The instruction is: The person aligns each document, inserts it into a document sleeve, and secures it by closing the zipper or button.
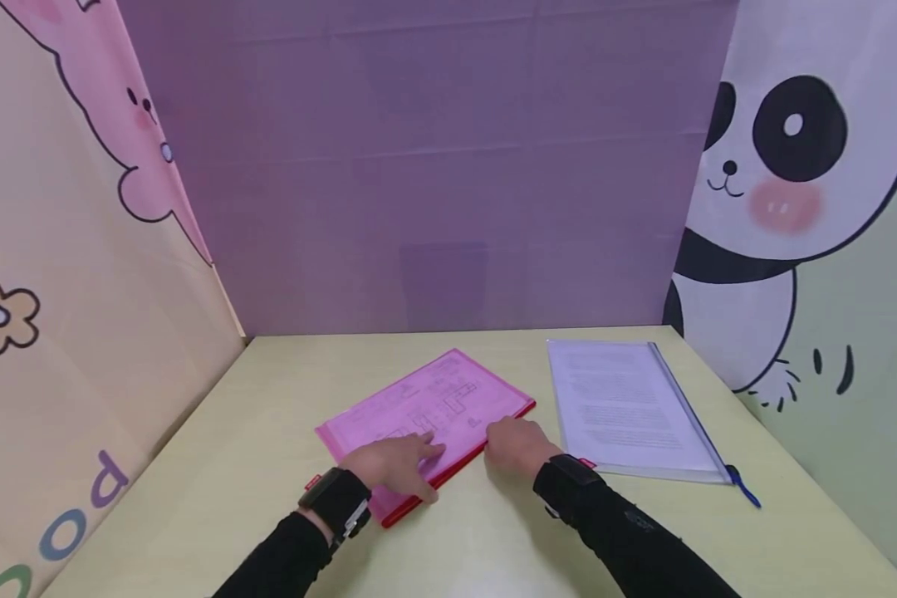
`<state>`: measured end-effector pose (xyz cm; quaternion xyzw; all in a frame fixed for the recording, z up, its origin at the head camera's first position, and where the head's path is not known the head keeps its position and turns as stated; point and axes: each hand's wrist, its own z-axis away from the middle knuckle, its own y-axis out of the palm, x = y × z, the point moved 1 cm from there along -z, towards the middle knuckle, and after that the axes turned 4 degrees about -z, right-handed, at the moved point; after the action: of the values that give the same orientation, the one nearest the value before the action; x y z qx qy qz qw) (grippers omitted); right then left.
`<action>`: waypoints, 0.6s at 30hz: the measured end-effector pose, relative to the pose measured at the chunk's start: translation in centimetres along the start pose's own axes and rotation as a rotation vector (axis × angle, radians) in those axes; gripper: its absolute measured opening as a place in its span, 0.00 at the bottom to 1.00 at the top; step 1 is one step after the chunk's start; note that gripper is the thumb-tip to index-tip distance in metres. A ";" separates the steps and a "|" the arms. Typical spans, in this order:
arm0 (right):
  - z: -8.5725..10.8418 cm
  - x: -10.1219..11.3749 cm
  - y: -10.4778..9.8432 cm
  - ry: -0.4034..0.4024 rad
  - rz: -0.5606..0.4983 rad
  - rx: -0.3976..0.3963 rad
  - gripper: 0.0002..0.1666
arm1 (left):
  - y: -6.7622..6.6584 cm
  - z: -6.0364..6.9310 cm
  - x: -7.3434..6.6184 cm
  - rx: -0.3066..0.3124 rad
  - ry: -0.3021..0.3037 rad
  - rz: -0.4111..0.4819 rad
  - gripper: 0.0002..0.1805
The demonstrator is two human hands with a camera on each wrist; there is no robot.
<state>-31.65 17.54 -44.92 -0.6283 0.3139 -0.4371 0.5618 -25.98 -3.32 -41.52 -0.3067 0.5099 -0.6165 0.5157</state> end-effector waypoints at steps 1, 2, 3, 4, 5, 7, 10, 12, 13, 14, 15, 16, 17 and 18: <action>0.0 0.1 0.0 0.002 0.001 0.002 0.06 | 0.0 0.1 0.1 0.003 0.003 0.012 0.44; 0.0 0.1 0.0 0.004 0.004 0.004 0.06 | 0.0 0.2 0.2 0.008 0.009 0.025 0.44; 0.1 0.2 -0.1 0.007 0.004 0.009 0.06 | 0.0 0.2 0.4 0.009 0.016 0.033 0.44; 0.1 0.2 -0.1 0.011 0.002 0.013 0.06 | 0.0 0.2 0.5 0.011 0.021 0.052 0.43; 0.1 0.3 -0.1 0.013 0.001 0.018 0.06 | -0.1 0.3 0.7 0.010 0.026 0.068 0.42; 0.2 0.4 -0.2 0.016 -0.005 0.027 0.06 | -0.1 0.3 1.1 0.002 0.042 0.091 0.39; 0.3 0.6 -0.3 0.011 -0.005 0.040 0.07 | 0.0 0.2 1.9 -0.019 0.064 0.095 0.34; 0.3 0.6 -0.3 0.010 0.000 0.049 0.07 | 0.2 0.1 2.3 -0.029 0.086 0.076 0.32; 0.3 0.6 -0.2 0.010 0.004 0.050 0.07 | 0.3 0.1 2.6 -0.032 0.094 0.068 0.32; 0.3 0.5 -0.1 0.008 0.009 0.052 0.07 | 0.4 0.1 2.7 -0.033 0.098 0.063 0.32; 0.3 0.5 -0.1 0.006 0.010 0.052 0.07 | 0.5 0.2 2.8 -0.033 0.101 0.059 0.32; 0.3 0.5 -0.1 0.005 0.009 0.053 0.07 | 0.5 0.2 3.0 -0.034 0.097 0.062 0.32; 0.3 0.4 0.0 0.004 0.009 0.053 0.07 | 0.6 0.3 3.0 -0.038 0.092 0.066 0.33; 0.3 0.4 0.0 0.002 0.010 0.052 0.07 | 0.7 0.4 3.1 -0.046 0.079 0.068 0.34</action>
<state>-31.21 17.35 -44.88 -0.6117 0.3061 -0.4430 0.5796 -26.23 -6.34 -42.50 -0.2764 0.5539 -0.5986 0.5085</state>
